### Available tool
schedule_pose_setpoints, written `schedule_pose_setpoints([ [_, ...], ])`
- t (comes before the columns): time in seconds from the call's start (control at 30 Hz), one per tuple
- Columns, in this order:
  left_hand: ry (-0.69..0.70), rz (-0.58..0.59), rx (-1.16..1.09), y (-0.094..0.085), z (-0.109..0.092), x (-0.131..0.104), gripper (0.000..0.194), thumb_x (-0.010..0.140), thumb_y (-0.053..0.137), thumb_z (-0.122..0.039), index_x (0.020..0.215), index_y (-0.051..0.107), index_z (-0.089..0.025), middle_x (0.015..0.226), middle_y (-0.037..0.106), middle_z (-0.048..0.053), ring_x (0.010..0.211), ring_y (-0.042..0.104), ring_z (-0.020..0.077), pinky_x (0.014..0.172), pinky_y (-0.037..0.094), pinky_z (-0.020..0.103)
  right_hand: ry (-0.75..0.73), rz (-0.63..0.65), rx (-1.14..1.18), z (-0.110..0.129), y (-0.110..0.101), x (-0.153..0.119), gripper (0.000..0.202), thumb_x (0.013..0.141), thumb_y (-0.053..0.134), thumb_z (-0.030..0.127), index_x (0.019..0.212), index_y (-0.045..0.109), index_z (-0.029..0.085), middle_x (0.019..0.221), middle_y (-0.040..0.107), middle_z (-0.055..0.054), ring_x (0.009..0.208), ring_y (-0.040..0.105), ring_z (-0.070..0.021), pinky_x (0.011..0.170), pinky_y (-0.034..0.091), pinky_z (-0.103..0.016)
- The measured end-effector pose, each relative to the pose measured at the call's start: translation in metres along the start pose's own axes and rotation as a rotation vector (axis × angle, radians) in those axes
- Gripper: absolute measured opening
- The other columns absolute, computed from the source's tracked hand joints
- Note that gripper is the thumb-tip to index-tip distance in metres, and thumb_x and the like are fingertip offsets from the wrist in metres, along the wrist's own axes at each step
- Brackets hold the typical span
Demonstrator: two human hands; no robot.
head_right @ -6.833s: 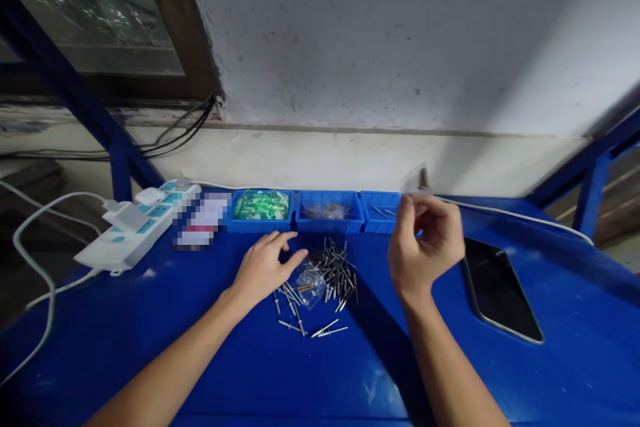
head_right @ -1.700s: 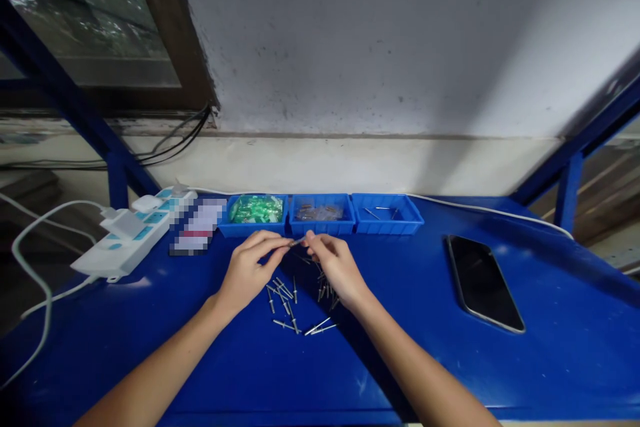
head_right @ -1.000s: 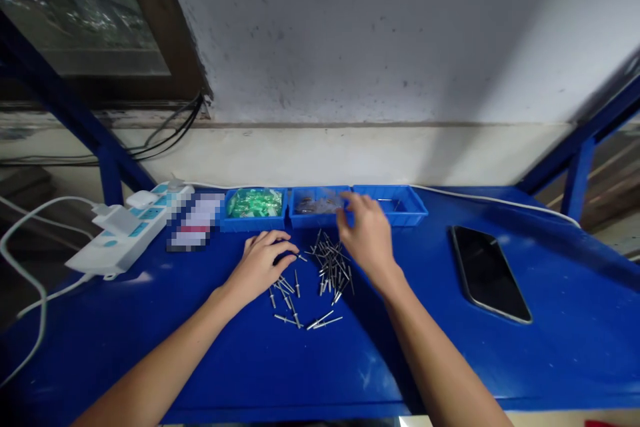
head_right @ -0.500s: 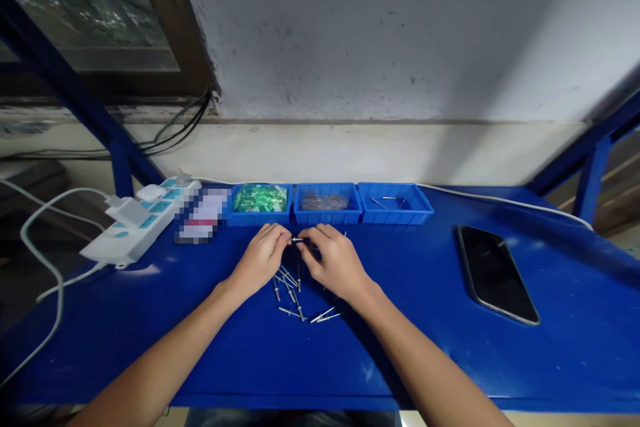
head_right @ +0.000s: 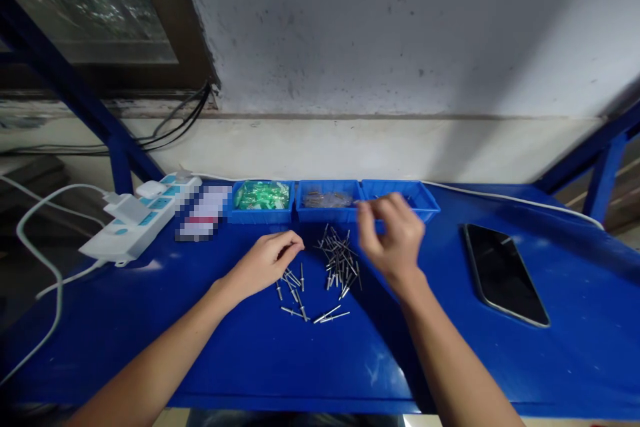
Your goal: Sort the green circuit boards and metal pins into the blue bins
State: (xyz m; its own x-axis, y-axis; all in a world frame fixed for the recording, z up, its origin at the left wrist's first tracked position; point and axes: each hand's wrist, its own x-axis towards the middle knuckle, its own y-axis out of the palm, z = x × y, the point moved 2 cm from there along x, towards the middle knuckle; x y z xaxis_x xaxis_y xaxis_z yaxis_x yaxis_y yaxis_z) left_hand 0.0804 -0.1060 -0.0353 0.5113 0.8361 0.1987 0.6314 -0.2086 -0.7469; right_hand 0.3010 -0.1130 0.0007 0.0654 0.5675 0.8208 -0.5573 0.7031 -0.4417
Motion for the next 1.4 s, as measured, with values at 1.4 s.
schedule_pose_setpoints([
  [1.4,-0.007,-0.027,0.098,-0.023,0.006,-0.002,0.015,0.092,0.041,-0.022,0.087,0.055,-0.022,0.085,0.061,0.0,0.079,0.056,0.016,0.069,0.041,0.029,-0.059,0.188,0.226,0.007,0.004,-0.001,0.023,0.088,0.046,0.027,0.068,0.055,0.018,0.064,0.054,-0.001,0.061,0.05,-0.0133,0.06,0.04,-0.027],
])
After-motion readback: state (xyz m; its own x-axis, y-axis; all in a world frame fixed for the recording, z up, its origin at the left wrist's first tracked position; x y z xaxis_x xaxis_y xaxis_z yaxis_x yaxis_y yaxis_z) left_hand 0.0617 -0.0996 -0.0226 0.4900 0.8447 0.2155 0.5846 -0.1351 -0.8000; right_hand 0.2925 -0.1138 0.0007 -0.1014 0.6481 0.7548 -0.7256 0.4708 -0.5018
